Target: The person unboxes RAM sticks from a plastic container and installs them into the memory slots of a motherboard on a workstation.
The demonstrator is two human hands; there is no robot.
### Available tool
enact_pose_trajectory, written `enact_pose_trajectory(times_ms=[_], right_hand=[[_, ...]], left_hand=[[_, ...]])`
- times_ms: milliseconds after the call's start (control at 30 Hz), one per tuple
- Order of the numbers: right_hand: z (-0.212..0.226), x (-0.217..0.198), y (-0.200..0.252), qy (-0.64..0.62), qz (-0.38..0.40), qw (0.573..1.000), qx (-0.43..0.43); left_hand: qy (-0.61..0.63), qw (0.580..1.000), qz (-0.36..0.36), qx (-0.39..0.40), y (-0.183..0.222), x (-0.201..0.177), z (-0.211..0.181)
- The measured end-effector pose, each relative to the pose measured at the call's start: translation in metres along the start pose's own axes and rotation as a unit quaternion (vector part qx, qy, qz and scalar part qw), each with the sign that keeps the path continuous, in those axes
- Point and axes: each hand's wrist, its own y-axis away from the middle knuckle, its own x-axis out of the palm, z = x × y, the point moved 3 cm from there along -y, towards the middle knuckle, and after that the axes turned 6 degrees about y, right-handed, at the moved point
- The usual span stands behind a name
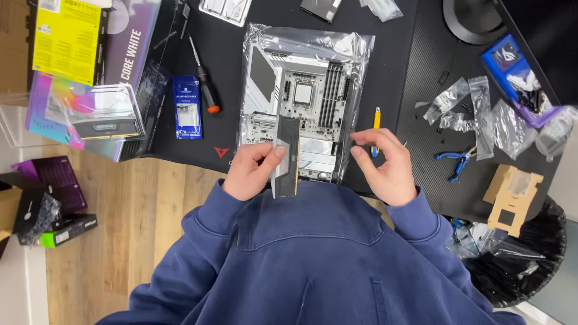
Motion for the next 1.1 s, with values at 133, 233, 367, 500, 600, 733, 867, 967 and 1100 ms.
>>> enact_pose_trajectory(times_ms=[133, 233, 367, 500, 600, 733, 867, 967, 1100], right_hand=[[-0.02, -0.001, -0.006, -0.014, 0.022, 1.0, 0.015], [-0.041, -0.001, -0.015, -0.006, 0.019, 1.0, 0.019], [-0.06, 0.005, -0.052, 0.075, -0.005, 0.996, -0.04], [-0.113, 0.047, -0.093, 0.146, -0.001, 0.985, -0.088], [-0.146, 0.076, -0.115, 0.231, 0.035, 0.965, -0.117], [-0.152, 0.089, -0.124, 0.297, 0.083, 0.94, -0.147], [-0.148, 0.083, -0.12, 0.295, 0.109, 0.942, -0.12], [-0.145, 0.072, -0.108, 0.264, 0.074, 0.957, -0.093], [-0.152, 0.061, -0.066, 0.182, -0.008, 0.98, -0.084]], left_hand=[[0.053, 0.998, -0.01, -0.023, -0.001, 0.011, 0.016], [0.04, 0.998, -0.035, -0.018, -0.005, 0.015, 0.004], [-0.006, 0.996, -0.088, -0.011, -0.012, 0.016, -0.003], [-0.009, 0.995, -0.099, -0.018, -0.02, 0.025, -0.005], [-0.023, 0.995, -0.09, -0.017, -0.026, 0.035, -0.017], [-0.096, 0.991, -0.079, -0.054, -0.026, 0.045, -0.018], [-0.118, 0.988, -0.081, -0.058, -0.025, 0.05, -0.014], [-0.12, 0.988, -0.08, -0.058, -0.024, 0.051, -0.016], [-0.081, 0.992, -0.088, -0.047, -0.023, 0.045, 0.003]])
